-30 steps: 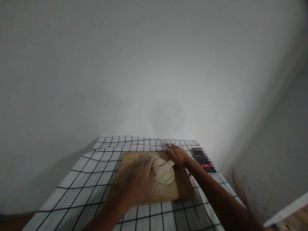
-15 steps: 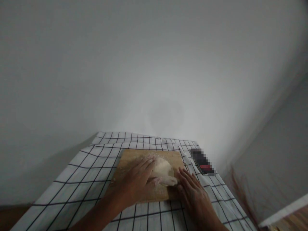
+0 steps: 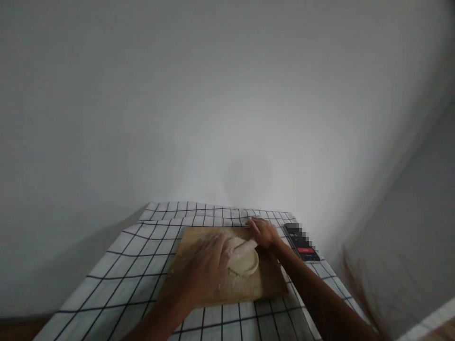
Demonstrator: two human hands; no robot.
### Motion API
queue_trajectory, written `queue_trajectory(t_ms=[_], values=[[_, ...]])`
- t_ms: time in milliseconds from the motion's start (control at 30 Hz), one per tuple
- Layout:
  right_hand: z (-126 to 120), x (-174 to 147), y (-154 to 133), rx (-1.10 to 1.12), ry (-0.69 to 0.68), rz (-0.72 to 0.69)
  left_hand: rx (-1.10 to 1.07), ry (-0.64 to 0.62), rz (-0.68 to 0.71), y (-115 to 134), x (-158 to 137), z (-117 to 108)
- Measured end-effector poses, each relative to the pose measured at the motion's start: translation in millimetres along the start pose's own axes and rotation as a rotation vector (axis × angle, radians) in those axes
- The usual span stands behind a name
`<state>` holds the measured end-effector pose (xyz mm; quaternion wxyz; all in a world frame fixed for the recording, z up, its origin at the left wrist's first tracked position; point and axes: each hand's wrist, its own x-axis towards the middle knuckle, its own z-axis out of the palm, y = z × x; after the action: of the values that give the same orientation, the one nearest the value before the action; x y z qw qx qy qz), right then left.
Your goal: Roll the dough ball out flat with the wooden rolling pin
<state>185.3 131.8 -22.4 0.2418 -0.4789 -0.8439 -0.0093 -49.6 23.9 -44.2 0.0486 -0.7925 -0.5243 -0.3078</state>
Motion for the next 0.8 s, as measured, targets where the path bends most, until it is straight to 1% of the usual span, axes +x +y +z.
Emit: queue_trajectory(t_ms=[33, 100, 233, 300, 400, 467, 567, 633, 667, 733, 800], values=[[1.1, -0.6, 0.8, 0.003, 0.002, 0.0, 0.02, 0.016, 0.014, -0.9, -0.4, 0.9], [0.2, -11.4, 2.7, 0.009, -0.002, -0.007, 0.062, 0.038, 0.035, -2.5, -0.6, 2.1], [-11.5, -56.8, -0.5, 0.015, -0.002, -0.039, 0.14, 0.009, 0.095, -4.4, 2.5, 0.6], [-18.6, -82.9, -9.9, 0.014, 0.038, -0.034, 0.144, -0.012, 0.121, -4.0, 4.5, -0.9], [-25.9, -121.4, -31.5, 0.001, 0.104, 0.025, 0.13, -0.024, 0.134, -3.2, 4.8, -2.6], [-27.4, -145.0, -45.0, -0.009, 0.134, 0.059, 0.122, -0.054, 0.154, -3.8, 2.7, -3.6], [-26.5, -168.8, -53.0, -0.016, 0.148, 0.04, 0.096, -0.117, 0.187, -5.9, -2.3, -5.6], [-25.8, -170.2, -47.9, -0.016, 0.117, 0.01, 0.078, -0.13, 0.197, -6.5, -5.1, -6.7], [-25.6, -165.6, -42.8, -0.015, 0.099, 0.002, 0.073, -0.124, 0.192, -6.1, -5.9, -7.0], [-24.8, -146.2, -29.6, -0.013, 0.068, 0.0, 0.066, -0.102, 0.171, -4.0, -6.3, -7.2], [-23.4, -116.4, -16.5, -0.005, 0.049, 0.013, 0.059, -0.083, 0.134, -1.3, -5.2, -7.0]])
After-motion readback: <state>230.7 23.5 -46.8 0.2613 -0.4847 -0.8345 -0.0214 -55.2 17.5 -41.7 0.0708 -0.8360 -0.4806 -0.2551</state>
